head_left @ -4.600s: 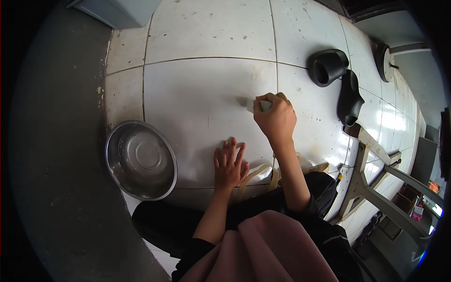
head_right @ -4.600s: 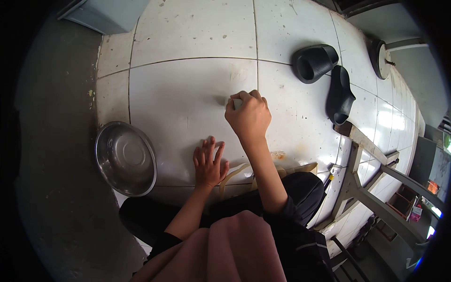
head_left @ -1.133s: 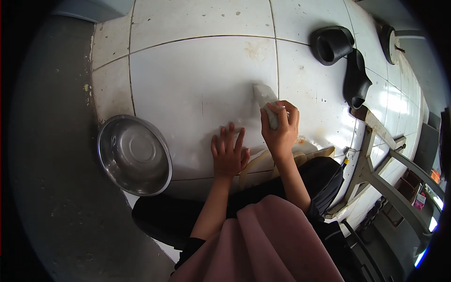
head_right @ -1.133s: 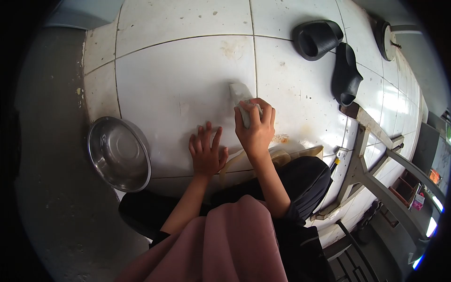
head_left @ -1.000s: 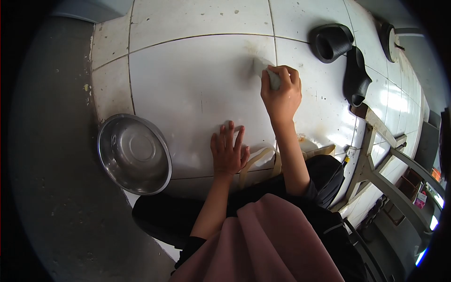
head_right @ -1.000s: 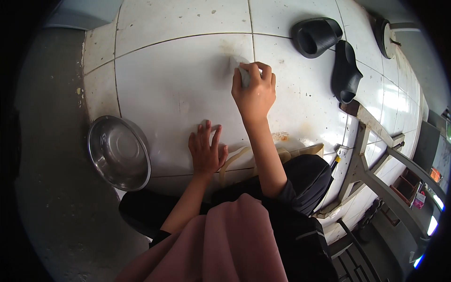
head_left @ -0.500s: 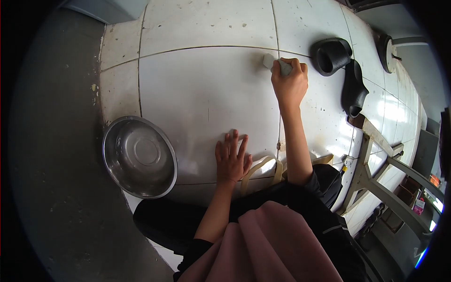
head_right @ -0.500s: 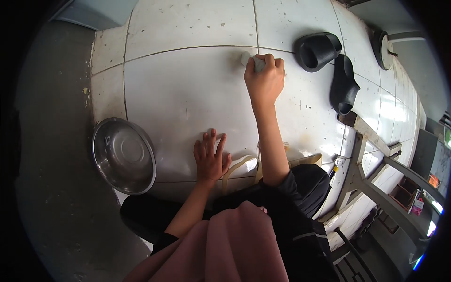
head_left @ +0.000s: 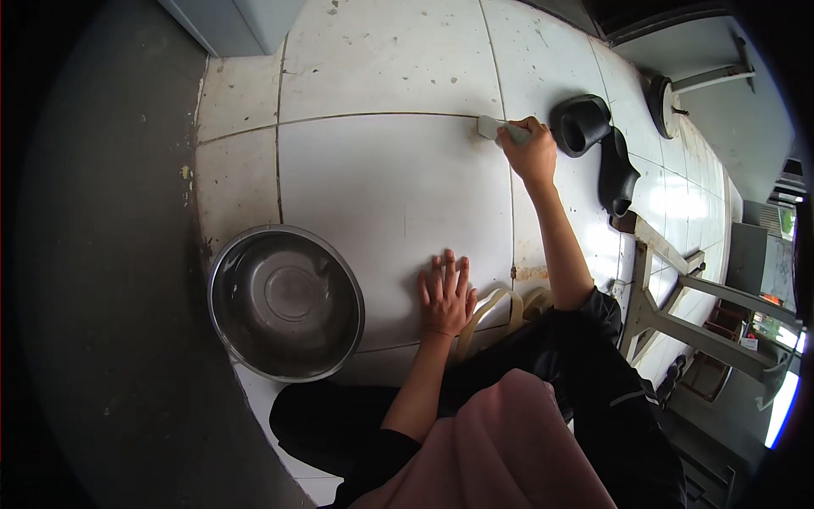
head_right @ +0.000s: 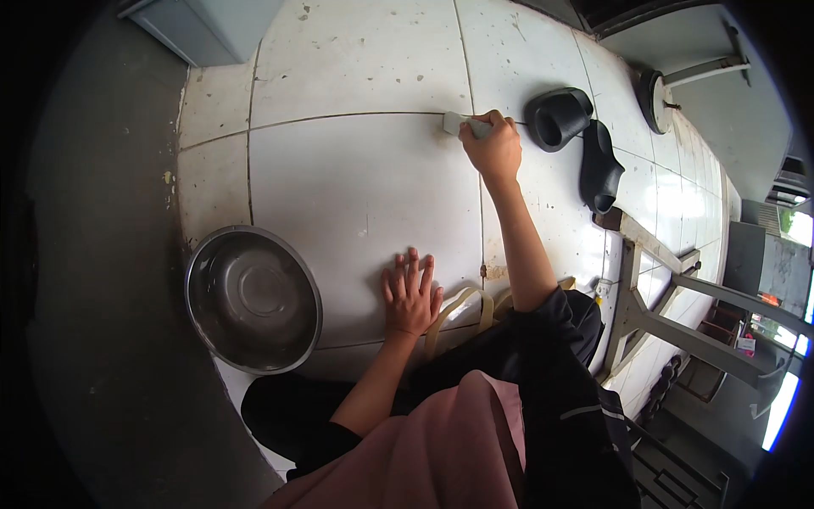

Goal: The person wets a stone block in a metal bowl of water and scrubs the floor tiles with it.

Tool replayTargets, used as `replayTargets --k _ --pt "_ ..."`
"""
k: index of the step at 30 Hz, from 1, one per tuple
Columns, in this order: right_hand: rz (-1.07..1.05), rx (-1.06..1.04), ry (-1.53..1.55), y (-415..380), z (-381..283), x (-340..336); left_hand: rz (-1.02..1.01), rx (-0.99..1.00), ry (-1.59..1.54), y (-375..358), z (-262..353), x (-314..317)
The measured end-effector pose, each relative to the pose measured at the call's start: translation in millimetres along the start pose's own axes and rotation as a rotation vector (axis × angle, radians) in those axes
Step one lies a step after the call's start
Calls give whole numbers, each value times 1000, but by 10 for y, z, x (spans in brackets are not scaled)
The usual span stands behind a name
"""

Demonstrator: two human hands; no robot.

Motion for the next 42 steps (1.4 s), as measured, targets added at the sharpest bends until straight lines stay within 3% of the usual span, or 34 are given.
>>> replayTargets --k 8,16,21,24,29,31,36,38,42 --pt "-58 57 4 93 8 14 35 36 0 1 -19 -20" --pt "-83 -62 123 -12 -25 -23 13 -23 -1 21 17 -109" --pt "-186 -107 150 -803 -39 -286 -47 -20 27 17 -1 -106" --pt "-51 -173 124 -1130 13 -292 -79 -47 10 23 -3 -103" --pt "109 -128 96 -381 -220 -17 -55 -17 39 5 -5 -104" --pt "57 -89 95 -92 -294 47 -32 0 51 7 -3 -116" --pt "-138 -52 74 -622 -53 -189 -63 -36 -16 32 0 -137" --pt "-49 -91 102 -862 12 -244 -55 -40 -20 37 6 -128" --pt "67 -82 120 -493 -165 -81 -36 -19 -24 45 21 -179"
Point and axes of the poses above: each hand's wrist, its own y-axis towards the middle knuckle, its own x-axis out of the palm, z = x × y, the point moved 4 cm from there along y, towards the middle knuckle, and after that the axes turned 11 degrees about -y, right-handed, at the moved point
